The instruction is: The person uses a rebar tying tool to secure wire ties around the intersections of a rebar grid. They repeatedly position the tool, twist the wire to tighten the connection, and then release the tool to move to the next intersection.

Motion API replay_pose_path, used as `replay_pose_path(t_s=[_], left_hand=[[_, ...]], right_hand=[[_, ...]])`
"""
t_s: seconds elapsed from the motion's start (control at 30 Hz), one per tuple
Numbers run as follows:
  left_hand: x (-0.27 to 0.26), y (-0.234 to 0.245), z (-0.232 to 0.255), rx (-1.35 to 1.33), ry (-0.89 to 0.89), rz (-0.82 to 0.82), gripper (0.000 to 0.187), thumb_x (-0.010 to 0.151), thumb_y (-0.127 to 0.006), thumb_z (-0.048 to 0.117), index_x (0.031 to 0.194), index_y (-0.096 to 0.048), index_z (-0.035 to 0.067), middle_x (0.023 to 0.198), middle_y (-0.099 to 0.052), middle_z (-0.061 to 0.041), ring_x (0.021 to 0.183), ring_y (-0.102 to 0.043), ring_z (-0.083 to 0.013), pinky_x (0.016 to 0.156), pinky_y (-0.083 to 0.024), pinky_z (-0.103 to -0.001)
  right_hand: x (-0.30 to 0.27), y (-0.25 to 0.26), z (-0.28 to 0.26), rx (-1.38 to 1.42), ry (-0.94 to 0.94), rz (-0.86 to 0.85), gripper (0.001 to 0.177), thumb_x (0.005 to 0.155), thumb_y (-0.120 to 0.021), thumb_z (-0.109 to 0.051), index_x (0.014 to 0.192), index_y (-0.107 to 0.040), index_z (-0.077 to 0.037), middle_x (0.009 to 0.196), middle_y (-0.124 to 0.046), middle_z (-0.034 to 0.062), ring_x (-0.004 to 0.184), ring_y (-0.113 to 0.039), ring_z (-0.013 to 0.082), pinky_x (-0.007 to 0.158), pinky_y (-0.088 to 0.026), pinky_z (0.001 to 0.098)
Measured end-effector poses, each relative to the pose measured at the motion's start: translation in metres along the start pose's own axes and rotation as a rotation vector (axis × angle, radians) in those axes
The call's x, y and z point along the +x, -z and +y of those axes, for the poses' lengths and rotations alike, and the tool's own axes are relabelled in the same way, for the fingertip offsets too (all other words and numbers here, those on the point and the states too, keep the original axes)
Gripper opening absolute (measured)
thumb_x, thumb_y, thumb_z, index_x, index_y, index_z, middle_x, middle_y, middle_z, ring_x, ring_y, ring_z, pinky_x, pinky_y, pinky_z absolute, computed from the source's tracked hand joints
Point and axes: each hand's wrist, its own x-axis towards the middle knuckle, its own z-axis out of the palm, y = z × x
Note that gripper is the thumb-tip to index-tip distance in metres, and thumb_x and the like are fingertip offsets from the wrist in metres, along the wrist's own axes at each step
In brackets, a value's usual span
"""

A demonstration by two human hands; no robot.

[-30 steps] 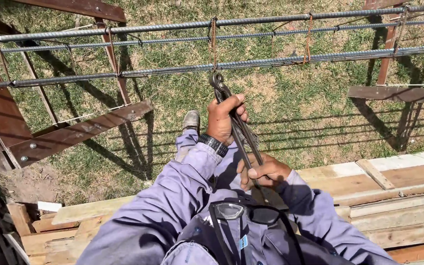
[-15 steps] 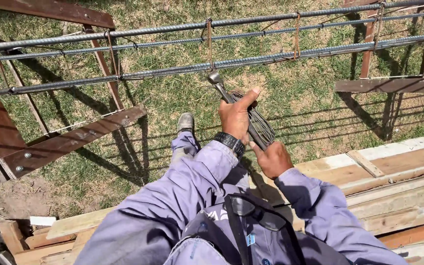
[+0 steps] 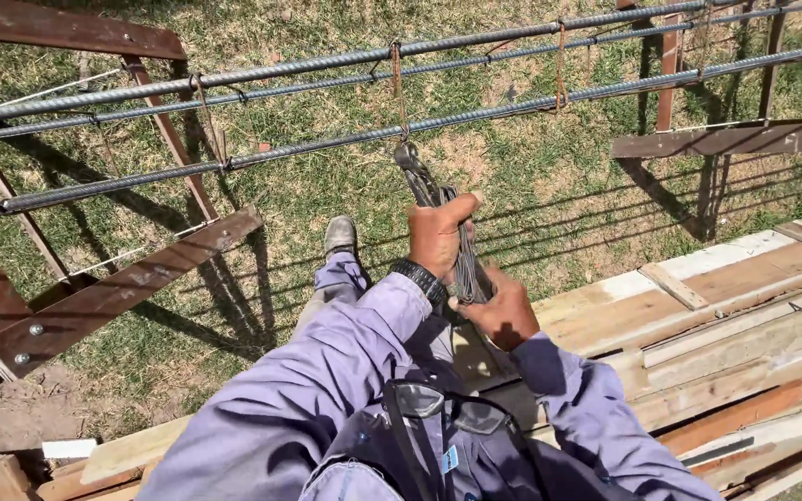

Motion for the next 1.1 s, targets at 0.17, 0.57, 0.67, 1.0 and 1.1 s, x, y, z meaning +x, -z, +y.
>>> replay_pose_path(t_s=[0.17,0.57,0.67,1.0,1.1], left_hand=[[-0.007,0.032,0.024,-0.454,0.413,-0.786,0.020,0.086,-0.064,0.019,0.074,-0.048,0.019,0.049,-0.037,0.008,0.043,-0.041,-0.0039,0.051,-0.043,-0.023],[-0.032,0.023,0.002,0.198,-0.146,-0.186,0.049,0.071,-0.093,0.030,0.097,-0.062,0.001,0.080,-0.063,-0.011,0.080,-0.063,-0.0175,0.076,-0.053,-0.033],[-0.007,0.025,-0.031,0.301,-0.125,-0.062,0.063,0.067,-0.094,0.033,0.111,-0.058,0.006,0.087,-0.062,-0.011,0.081,-0.063,-0.0227,0.076,-0.052,-0.034],[-0.025,0.013,-0.026,0.343,-0.098,0.096,0.090,0.073,-0.090,0.030,0.141,-0.036,0.005,0.117,-0.058,-0.021,0.106,-0.062,-0.0315,0.096,-0.049,-0.041],[-0.009,0.014,-0.032,0.393,-0.123,0.271,0.066,0.074,-0.089,0.031,0.125,-0.056,0.005,0.094,-0.063,-0.013,0.086,-0.064,-0.0251,0.080,-0.050,-0.041]], right_hand=[[-0.046,0.039,-0.075,0.869,-0.590,-0.592,0.028,0.083,-0.075,-0.013,0.104,-0.062,0.001,0.076,-0.069,0.0091,0.072,-0.068,0.0233,0.078,-0.058,0.0364],[0.032,-0.064,0.059,-0.016,-0.229,0.057,0.019,0.072,-0.076,-0.026,0.087,-0.073,-0.014,0.070,-0.069,0.0135,0.075,-0.072,0.0325,0.064,-0.053,0.0415],[0.034,-0.066,0.058,-0.020,-0.223,0.055,0.020,0.076,-0.072,-0.022,0.093,-0.071,-0.012,0.076,-0.068,0.0168,0.080,-0.070,0.0355,0.068,-0.053,0.0444],[0.028,-0.089,0.024,0.008,-0.190,0.046,0.031,0.091,-0.056,-0.005,0.121,-0.065,-0.004,0.100,-0.066,0.0315,0.100,-0.065,0.0490,0.087,-0.053,0.0578],[0.017,-0.082,0.006,0.020,-0.185,0.051,0.036,0.097,-0.051,0.000,0.130,-0.062,-0.002,0.108,-0.066,0.0365,0.107,-0.063,0.0535,0.093,-0.053,0.0623]])
